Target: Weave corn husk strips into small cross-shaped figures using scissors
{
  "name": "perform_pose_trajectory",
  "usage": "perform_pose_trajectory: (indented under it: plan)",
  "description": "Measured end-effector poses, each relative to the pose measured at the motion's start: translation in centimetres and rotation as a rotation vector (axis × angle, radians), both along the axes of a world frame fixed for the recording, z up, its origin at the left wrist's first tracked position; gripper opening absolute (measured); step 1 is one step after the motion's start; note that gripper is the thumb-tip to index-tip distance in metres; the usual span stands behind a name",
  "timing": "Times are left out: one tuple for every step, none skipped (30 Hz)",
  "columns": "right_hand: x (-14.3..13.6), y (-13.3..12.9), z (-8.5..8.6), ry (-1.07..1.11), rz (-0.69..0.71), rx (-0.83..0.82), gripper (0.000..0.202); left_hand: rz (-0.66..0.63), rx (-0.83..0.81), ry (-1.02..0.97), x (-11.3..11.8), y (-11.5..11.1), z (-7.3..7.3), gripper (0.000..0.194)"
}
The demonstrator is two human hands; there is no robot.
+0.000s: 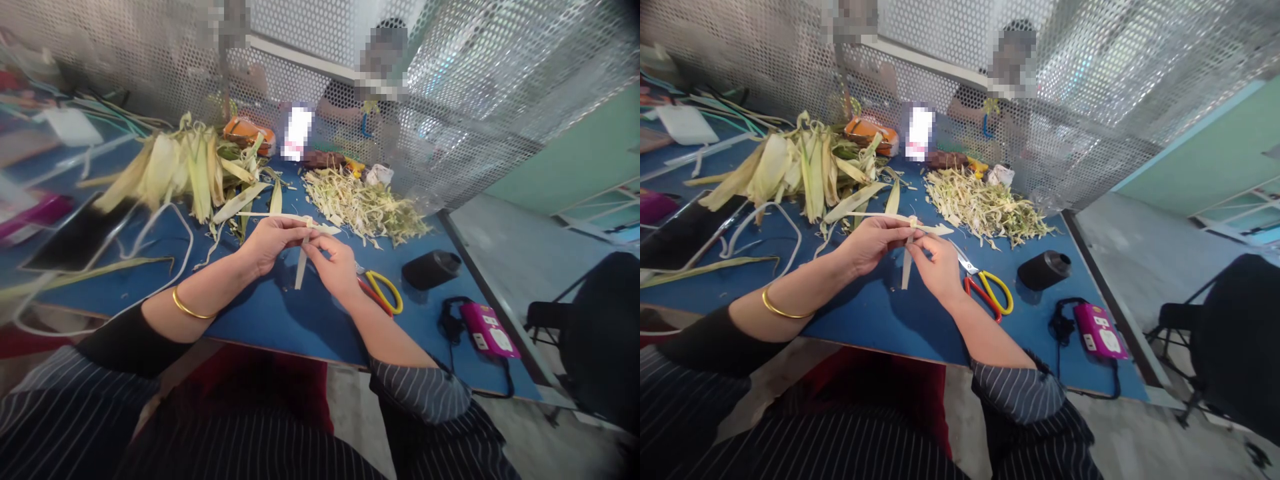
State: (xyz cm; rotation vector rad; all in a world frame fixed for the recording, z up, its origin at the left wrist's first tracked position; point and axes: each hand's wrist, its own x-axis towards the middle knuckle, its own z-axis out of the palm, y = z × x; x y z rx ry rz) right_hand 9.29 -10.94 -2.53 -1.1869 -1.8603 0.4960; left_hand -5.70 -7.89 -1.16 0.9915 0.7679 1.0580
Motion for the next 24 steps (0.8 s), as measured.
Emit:
perform_pose_trajectory:
  plan:
    - [0.02, -0.03, 0.04, 0.007, 0.008, -0.003, 0.020, 0.005, 0.009, 0.002, 0.02, 0.03, -0.08, 0.011]
    - [0.07, -0.06, 0.12, 0.009, 0.018, -0.004, 0.020, 0.012, 0.013, 0.005, 0.03, 0.06, -0.16, 0.010]
    - [0.14, -0.08, 0.22, 0.009, 0.027, -0.005, 0.020, 0.022, 0.013, 0.008, 0.03, 0.08, -0.23, 0.010]
    - [0.21, -0.11, 0.33, 0.009, 0.034, -0.006, 0.020, 0.029, 0.012, 0.011, 0.03, 0.10, -0.29, 0.010]
    - [0.27, -0.13, 0.43, 0.007, 0.040, -0.006, 0.020, 0.033, 0.013, 0.011, 0.04, 0.11, -0.33, 0.010]
    - [0.31, -0.14, 0.51, 0.006, 0.047, -0.005, 0.019, 0.038, 0.013, 0.010, 0.04, 0.11, -0.35, 0.010]
    - [0.33, -0.16, 0.58, 0.006, 0.053, -0.004, 0.019, 0.041, 0.013, 0.008, 0.05, 0.09, -0.34, 0.010]
    - [0.34, -0.17, 0.62, 0.007, 0.059, -0.004, 0.019, 0.046, 0.012, 0.005, 0.05, 0.07, -0.32, 0.009]
    - [0.33, -0.19, 0.64, 0.009, 0.063, -0.005, 0.018, 0.052, 0.009, 0.004, 0.06, 0.04, -0.28, 0.009]
    - [0.33, -0.21, 0.66, 0.008, 0.064, -0.008, 0.018, 0.058, 0.003, 0.004, 0.08, 0.00, -0.24, 0.008]
    - [0.32, -0.22, 0.66, 0.006, 0.063, -0.011, 0.018, 0.063, -0.004, 0.005, 0.09, -0.03, -0.20, 0.007]
    - [0.32, -0.24, 0.66, 0.002, 0.061, -0.015, 0.018, 0.067, -0.010, 0.006, 0.11, -0.05, -0.17, 0.007]
    - [0.30, -0.25, 0.66, -0.001, 0.059, -0.016, 0.018, 0.071, -0.014, 0.005, 0.13, -0.06, -0.18, 0.007]
    - [0.29, -0.26, 0.66, -0.004, 0.057, -0.017, 0.018, 0.075, -0.019, 0.004, 0.15, -0.06, -0.21, 0.006]
    - [0.25, -0.27, 0.66, -0.005, 0.057, -0.017, 0.018, 0.080, -0.024, 0.004, 0.17, -0.04, -0.26, 0.006]
    - [0.21, -0.28, 0.65, -0.005, 0.057, -0.015, 0.018, 0.086, -0.031, 0.005, 0.20, -0.01, -0.33, 0.006]
    - [0.14, -0.29, 0.64, -0.004, 0.058, -0.014, 0.018, 0.091, -0.036, 0.008, 0.21, 0.02, -0.40, 0.006]
    - [0.07, -0.30, 0.62, -0.003, 0.060, -0.014, 0.018, 0.097, -0.042, 0.011, 0.22, 0.05, -0.45, 0.006]
    - [0.00, -0.32, 0.59, -0.004, 0.061, -0.012, 0.018, 0.100, -0.048, 0.011, 0.21, 0.07, -0.46, 0.006]
    - [-0.06, -0.35, 0.56, -0.007, 0.062, -0.008, 0.018, 0.100, -0.055, 0.008, 0.18, 0.09, -0.43, 0.006]
    - [-0.10, -0.39, 0.52, -0.017, 0.059, -0.002, 0.017, 0.096, -0.063, 0.001, 0.13, 0.10, -0.34, 0.006]
    - [-0.09, -0.42, 0.48, -0.034, 0.050, 0.010, 0.017, 0.085, -0.069, -0.008, 0.05, 0.10, -0.20, 0.007]
    - [-0.03, -0.45, 0.46, -0.059, 0.031, 0.031, 0.018, 0.070, -0.074, -0.013, -0.04, 0.11, -0.02, 0.007]
    - [0.09, -0.46, 0.45, -0.086, 0.001, 0.065, 0.018, 0.056, -0.077, -0.012, -0.14, 0.12, 0.19, 0.007]
